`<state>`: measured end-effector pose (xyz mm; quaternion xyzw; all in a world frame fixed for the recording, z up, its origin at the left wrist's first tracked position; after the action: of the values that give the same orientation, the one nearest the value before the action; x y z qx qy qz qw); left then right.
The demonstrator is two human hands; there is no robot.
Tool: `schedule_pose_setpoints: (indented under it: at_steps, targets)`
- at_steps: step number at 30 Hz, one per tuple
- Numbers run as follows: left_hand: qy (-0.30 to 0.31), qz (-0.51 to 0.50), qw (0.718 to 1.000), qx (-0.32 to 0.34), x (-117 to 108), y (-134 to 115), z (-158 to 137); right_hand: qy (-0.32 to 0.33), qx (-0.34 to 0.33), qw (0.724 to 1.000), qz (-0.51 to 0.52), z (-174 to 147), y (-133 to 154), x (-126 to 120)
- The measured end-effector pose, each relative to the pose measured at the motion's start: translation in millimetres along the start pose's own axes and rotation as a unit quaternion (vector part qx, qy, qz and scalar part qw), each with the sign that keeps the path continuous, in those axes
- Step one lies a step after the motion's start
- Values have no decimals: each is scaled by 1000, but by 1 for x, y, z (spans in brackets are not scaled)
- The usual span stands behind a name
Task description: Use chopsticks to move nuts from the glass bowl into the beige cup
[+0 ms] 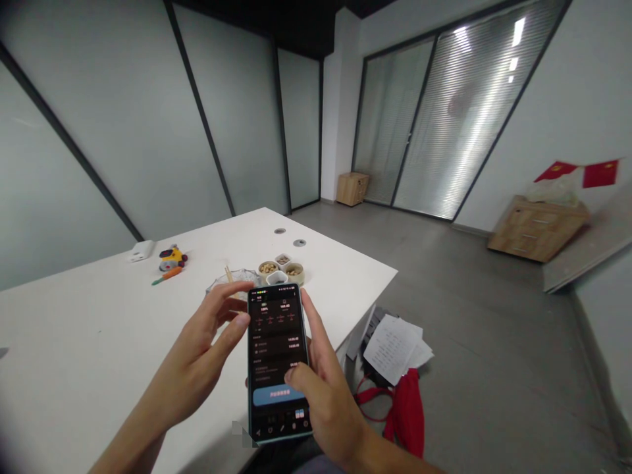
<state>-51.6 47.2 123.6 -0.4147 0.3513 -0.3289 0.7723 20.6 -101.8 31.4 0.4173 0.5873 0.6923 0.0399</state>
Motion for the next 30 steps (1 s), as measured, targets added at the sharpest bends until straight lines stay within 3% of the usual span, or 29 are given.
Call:
schedule_pose_setpoints:
  at_steps: [15,30]
  targets:
    - [-9,60,998,-8,-9,7,3,-18,19,996,85,4,-3,4]
    - [22,102,994,-43,-4,9,7,-19,23,997,66,3,2,6]
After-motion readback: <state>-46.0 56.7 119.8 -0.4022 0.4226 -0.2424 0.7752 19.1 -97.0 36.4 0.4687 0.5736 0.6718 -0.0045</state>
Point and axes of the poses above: each hand's wrist, its own z-axis towards the middle knuckle, its own x-axis out of the palm, y = z × x, the point moved 8 cm from there along z, towards the middle knuckle, and after that the axes turned 8 degrees about -z, right-handed, at the moved point
